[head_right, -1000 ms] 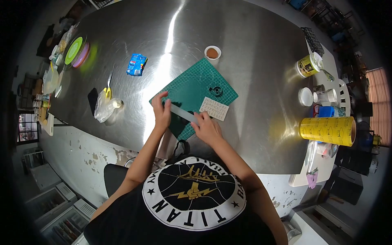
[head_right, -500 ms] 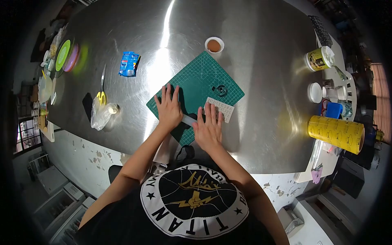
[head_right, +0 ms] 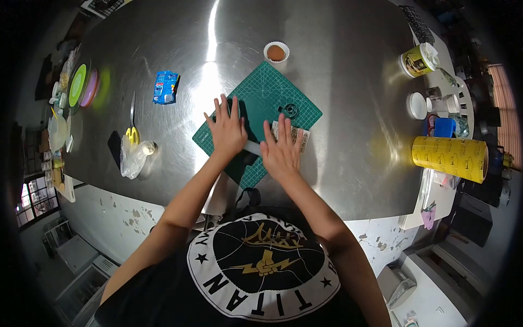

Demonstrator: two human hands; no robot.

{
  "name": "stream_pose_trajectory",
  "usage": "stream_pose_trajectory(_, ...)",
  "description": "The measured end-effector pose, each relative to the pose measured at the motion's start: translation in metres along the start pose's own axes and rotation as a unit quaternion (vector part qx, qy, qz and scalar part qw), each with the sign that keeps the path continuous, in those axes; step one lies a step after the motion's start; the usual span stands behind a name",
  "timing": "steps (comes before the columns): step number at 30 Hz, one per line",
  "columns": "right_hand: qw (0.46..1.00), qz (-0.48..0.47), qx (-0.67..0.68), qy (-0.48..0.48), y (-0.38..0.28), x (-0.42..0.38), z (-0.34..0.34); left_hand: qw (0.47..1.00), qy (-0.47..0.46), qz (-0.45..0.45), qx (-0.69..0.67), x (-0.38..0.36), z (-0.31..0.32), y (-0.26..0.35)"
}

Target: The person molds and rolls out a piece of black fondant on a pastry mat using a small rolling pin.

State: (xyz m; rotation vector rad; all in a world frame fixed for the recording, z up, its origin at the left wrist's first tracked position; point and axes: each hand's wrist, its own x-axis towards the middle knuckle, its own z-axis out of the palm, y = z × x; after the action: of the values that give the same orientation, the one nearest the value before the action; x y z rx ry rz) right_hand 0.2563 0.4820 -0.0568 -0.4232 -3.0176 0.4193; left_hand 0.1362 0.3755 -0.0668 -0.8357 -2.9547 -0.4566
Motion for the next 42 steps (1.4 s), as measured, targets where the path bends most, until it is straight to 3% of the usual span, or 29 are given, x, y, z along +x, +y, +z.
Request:
stream_pose_trajectory(6, 0.997, -0.019, 0.047, -0.058, -0.015, -0.035, 0.004, 1.000, 0.022, -0.020, 0.001, -0.062, -0.009, -0.012)
stream_pose_trajectory(12, 0.995, -0.036, 0.009, -0.090, -0.010, -0.013, -0.001, 1.000, -0.026, -0.009, -0.003, -0.037, -0.006, -0.014)
stream_pose_trajectory(22, 0.999, -0.028, -0.028, 0.019, 0.010, 0.031, -0.004, 0.999, -0.026, -0.014, 0.015, 0.022, 0.009, 0.002)
stream_pose_trajectory(30, 0.998, -0.005, 0.030, -0.047, -0.018, -0.028, 0.006, 0.999, 0.026, 0.008, 0.023, -0.053, -0.008, -0.012)
stream_pose_trajectory(32, 0.998, -0.001, 0.034, -0.047, -0.015, -0.024, 0.008, 0.999, 0.041, 0.009, 0.022, -0.045, -0.003, -0.010)
stream_pose_trajectory(35, 0.999, 0.005, 0.009, -0.041, -0.004, -0.002, 0.010, 0.999, -0.008, 0.037, 0.006, -0.015, -0.002, -0.005)
stream_pose_trajectory(42, 0.998, 0.044, -0.016, 0.044, 0.006, 0.016, 0.013, 0.998, 0.006, 0.055, -0.004, 0.025, 0.008, 0.006)
